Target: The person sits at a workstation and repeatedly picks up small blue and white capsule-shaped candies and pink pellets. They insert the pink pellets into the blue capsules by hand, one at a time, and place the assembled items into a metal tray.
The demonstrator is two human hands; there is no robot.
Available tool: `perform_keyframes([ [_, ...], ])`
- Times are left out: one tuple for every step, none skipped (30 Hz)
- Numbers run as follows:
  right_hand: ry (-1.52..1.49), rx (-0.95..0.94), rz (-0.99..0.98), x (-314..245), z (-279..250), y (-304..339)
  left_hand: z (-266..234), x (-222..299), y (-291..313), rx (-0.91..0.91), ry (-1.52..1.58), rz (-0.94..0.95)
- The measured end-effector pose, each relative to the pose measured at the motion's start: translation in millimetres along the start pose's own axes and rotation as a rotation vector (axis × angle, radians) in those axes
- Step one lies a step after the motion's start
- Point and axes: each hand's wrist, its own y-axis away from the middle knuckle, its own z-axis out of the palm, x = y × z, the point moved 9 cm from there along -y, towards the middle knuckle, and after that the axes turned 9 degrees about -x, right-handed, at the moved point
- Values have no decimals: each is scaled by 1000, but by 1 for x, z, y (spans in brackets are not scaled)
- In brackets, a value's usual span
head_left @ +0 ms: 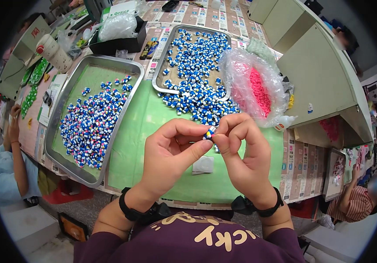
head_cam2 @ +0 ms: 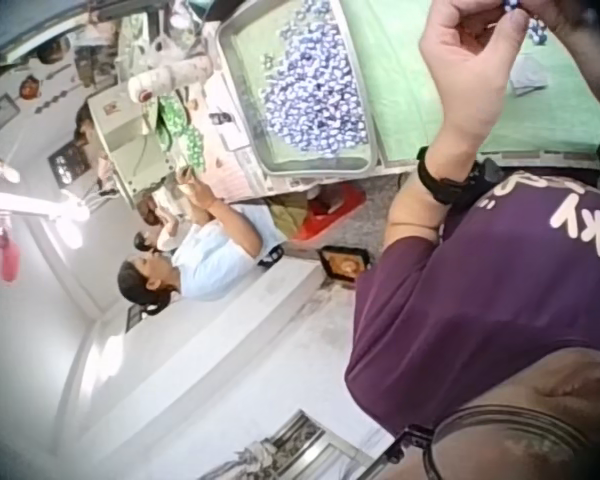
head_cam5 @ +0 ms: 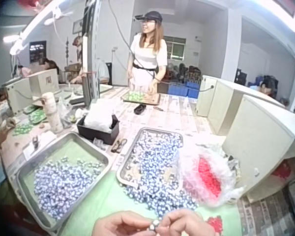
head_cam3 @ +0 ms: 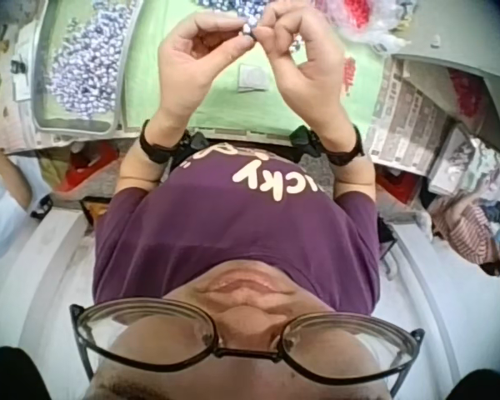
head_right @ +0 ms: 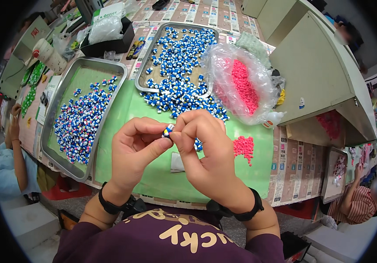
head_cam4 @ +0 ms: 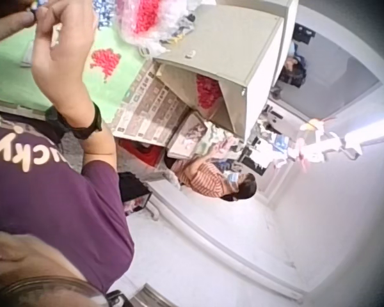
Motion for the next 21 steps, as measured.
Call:
perform_keyframes([
  [39, 9, -11, -1, 1, 1, 1, 5, 1, 12, -63, 50],
  [28, 19, -16, 0, 2, 2, 2, 9, 2, 21, -123, 100],
  [16, 30, -21, 1, 2, 3, 3, 14, 3, 30, -183, 150],
  [3, 40, -26, 2, 2, 4, 4, 17, 4, 29, -239, 160],
  [-40, 19, 17, 7, 1, 5, 5, 19, 4, 17, -285, 170],
  [-83, -2, 59, 12, 0, 5, 6, 22, 4, 6, -330, 180],
  [-127, -22, 102, 17, -2, 4, 8, 24, 4, -40, -382, 198],
  [-230, -62, 180, 28, -3, 5, 8, 27, 6, -82, -434, 214],
  [-212, -90, 188, 30, -7, 6, 8, 30, 7, -123, -485, 230],
  [-193, -118, 197, 31, -11, 7, 9, 37, 9, -158, -592, 292],
  [-166, -138, 208, 32, -20, 9, -1, 39, 10, -105, -575, 276],
  [-155, -72, 216, 37, -37, 11, -16, 42, 15, -42, -571, 258],
  [-42, -33, 239, 41, -54, 15, -43, 44, 23, 82, -534, 236],
  [67, 7, 261, 47, -70, 19, -68, 51, 31, 148, -563, 236],
  [170, 42, 280, 51, -82, 24, -95, 61, 43, 253, -562, 249],
  [238, -7, 330, 58, -89, 32, -122, 70, 55, 324, -723, 276],
  [288, -69, 371, 74, -90, 41, -145, 79, 69, 396, -821, 259],
  [344, -126, 418, 86, -90, 50, -165, 88, 81, 462, -911, 242],
  [402, -191, 392, 92, -84, 54, -188, 92, 94, 534, -973, 145],
  [471, -251, 373, 96, -79, 60, -211, 94, 104, 598, -1021, 48],
  [528, -318, 343, 99, -72, 63, -229, 96, 116, 672, -1080, -50],
])
